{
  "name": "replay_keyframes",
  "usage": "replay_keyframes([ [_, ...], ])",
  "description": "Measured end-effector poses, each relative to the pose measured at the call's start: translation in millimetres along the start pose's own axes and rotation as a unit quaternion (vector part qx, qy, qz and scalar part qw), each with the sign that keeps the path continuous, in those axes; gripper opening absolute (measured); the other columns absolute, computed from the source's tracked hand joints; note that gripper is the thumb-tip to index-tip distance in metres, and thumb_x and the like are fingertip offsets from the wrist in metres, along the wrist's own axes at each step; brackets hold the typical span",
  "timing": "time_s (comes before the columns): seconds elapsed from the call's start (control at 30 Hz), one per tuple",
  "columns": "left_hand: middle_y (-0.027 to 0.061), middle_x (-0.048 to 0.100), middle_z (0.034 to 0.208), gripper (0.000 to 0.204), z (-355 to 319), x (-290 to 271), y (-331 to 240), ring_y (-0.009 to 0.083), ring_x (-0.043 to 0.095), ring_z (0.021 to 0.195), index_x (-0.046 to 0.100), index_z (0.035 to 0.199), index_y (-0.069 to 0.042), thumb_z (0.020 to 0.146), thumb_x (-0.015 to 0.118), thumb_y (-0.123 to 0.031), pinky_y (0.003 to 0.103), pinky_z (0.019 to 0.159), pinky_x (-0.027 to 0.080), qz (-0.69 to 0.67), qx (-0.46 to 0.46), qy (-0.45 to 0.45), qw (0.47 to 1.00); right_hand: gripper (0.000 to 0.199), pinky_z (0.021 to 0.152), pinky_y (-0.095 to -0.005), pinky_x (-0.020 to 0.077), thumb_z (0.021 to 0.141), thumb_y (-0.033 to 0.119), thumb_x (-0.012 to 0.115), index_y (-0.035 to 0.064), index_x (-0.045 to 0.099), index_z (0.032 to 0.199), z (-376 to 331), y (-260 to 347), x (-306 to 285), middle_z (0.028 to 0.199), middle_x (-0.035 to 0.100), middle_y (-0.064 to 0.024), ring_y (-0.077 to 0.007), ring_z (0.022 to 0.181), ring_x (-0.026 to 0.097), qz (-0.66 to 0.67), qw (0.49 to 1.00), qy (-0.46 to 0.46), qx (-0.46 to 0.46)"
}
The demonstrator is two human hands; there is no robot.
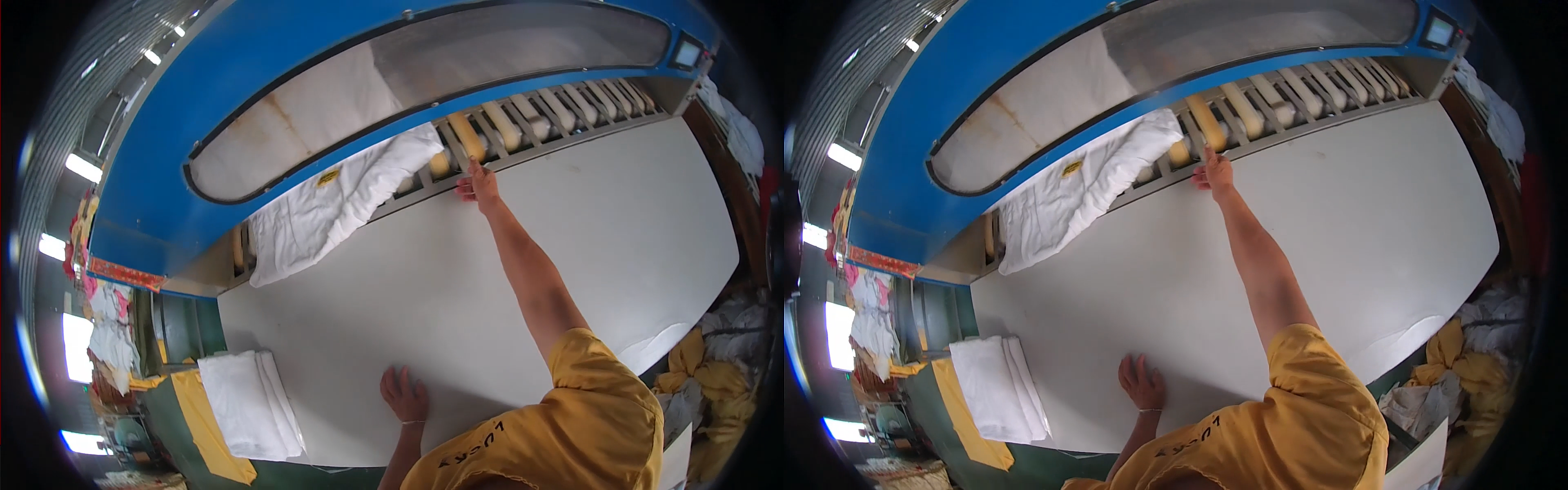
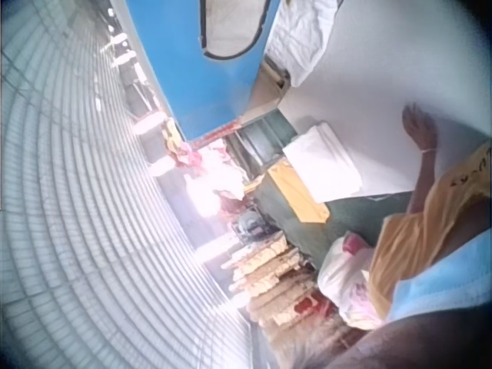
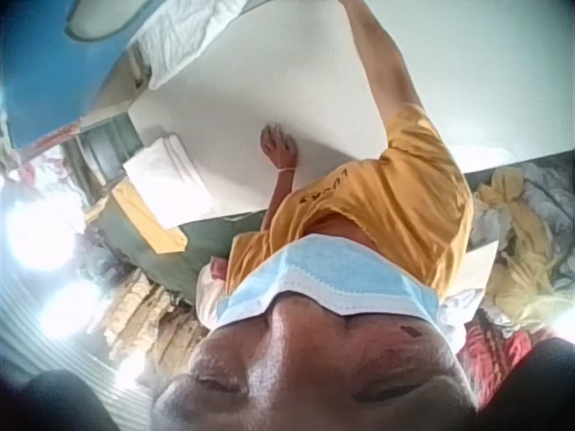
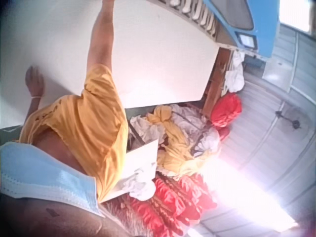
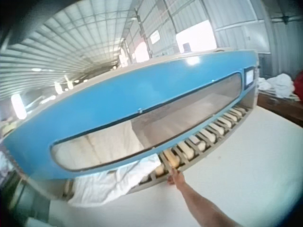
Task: The person operates an industrial ironing machine, feeds linens into the rollers, writes notes in a notepad with a pen, and folds and stacks the pressed towels on a table.
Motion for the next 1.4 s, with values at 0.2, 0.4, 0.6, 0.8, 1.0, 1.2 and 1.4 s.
replay_keyframes([
  [0.2,0.0168,0.04,0.124,0.042,8.8,-5.7,5.5,0.0364,0.036,0.114,0.051,0.112,-0.008,0.072,0.058,-0.018,0.048,0.095,0.03,-0.019,-0.006,-0.006,1.0,0.073,0.044,-0.0308,0.0486,0.073,0.067,0.049,0.0051,0.044,0.112,25.2,2.8,28.1,0.077,0.061,-0.0112,-0.0204,0.058,0.063,-0.073,0.996,0.049,0.001],
  [0.4,0.0176,0.042,0.122,0.039,76.3,-30.3,-17.0,0.035,0.039,0.113,0.052,0.11,-0.005,0.072,0.056,-0.009,0.047,0.093,0.032,-0.157,-0.024,-0.07,0.985,0.076,0.037,-0.0254,0.0428,0.072,0.037,0.067,0.0073,0.03,0.132,29.7,12.5,88.3,0.066,0.058,-0.0071,-0.0157,0.045,0.057,-0.151,0.984,0.085,-0.038],
  [0.6,0.0168,0.043,0.12,0.043,194.6,-38.4,-27.9,0.0338,0.043,0.109,0.049,0.114,-0.005,0.072,0.054,-0.006,0.043,0.091,0.033,-0.203,0.098,-0.123,0.966,0.011,0.042,-0.0249,0.0436,0.077,0.012,0.056,0.0022,0.055,0.072,0.0,1.9,59.6,0.06,0.057,-0.0067,-0.0142,0.048,0.055,-0.133,0.971,0.175,-0.091],
  [0.8,0.0196,0.042,0.12,0.049,224.3,-30.0,-52.8,0.0373,0.04,0.109,0.049,0.112,-0.001,0.066,0.053,-0.018,0.046,0.091,0.031,-0.146,0.232,-0.035,0.961,0.015,0.058,-0.025,0.0458,0.076,0.008,0.055,-0.002,0.061,0.086,-168.9,-55.4,-48.0,0.07,0.06,-0.0063,-0.0124,0.063,0.056,-0.13,0.971,0.196,-0.034],
  [1.0,0.0115,0.041,0.126,0.046,80.7,42.0,-136.7,0.0276,0.04,0.114,0.051,0.117,-0.008,0.071,0.055,-0.011,0.043,0.096,0.032,-0.17,0.31,0.136,0.925,0.024,0.066,-0.0272,0.048,0.085,0.011,0.048,-0.0006,0.054,0.104,-284.8,-118.4,-116.4,0.091,0.06,-0.0076,-0.0135,0.078,0.057,-0.005,0.981,0.15,0.121],
  [1.2,0.0146,0.047,0.123,0.057,-7.4,-41.5,-123.3,0.0309,0.046,0.112,0.047,0.122,-0.007,0.068,0.065,-0.008,0.039,0.094,0.036,-0.484,0.208,0.209,0.824,0.037,0.081,-0.0299,0.0438,0.088,0.02,0.047,-0.0015,0.043,0.119,-296.8,-80.2,-124.4,0.106,0.056,-0.0107,-0.0199,0.096,0.054,0.073,0.99,0.092,0.083],
  [1.4,0.0133,0.058,0.1,0.03,-63.9,-27.3,13.9,0.0186,0.056,0.089,0.053,0.106,0.002,0.079,0.056,-0.011,0.03,0.076,0.045,-0.575,-0.351,-0.016,0.739,0.036,0.065,-0.0279,0.0467,0.084,0.023,0.055,-0.0034,0.051,0.109,-300.1,-26.4,-10.7,0.091,0.059,-0.0109,-0.0174,0.076,0.058,0.006,0.978,0.206,0.025],
])
Point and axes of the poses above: each hand's wrist, its own z-axis towards the middle knuckle, its own x-axis out of the palm, y = z × x, the point moved 7 cm from there along z, towards the middle knuckle
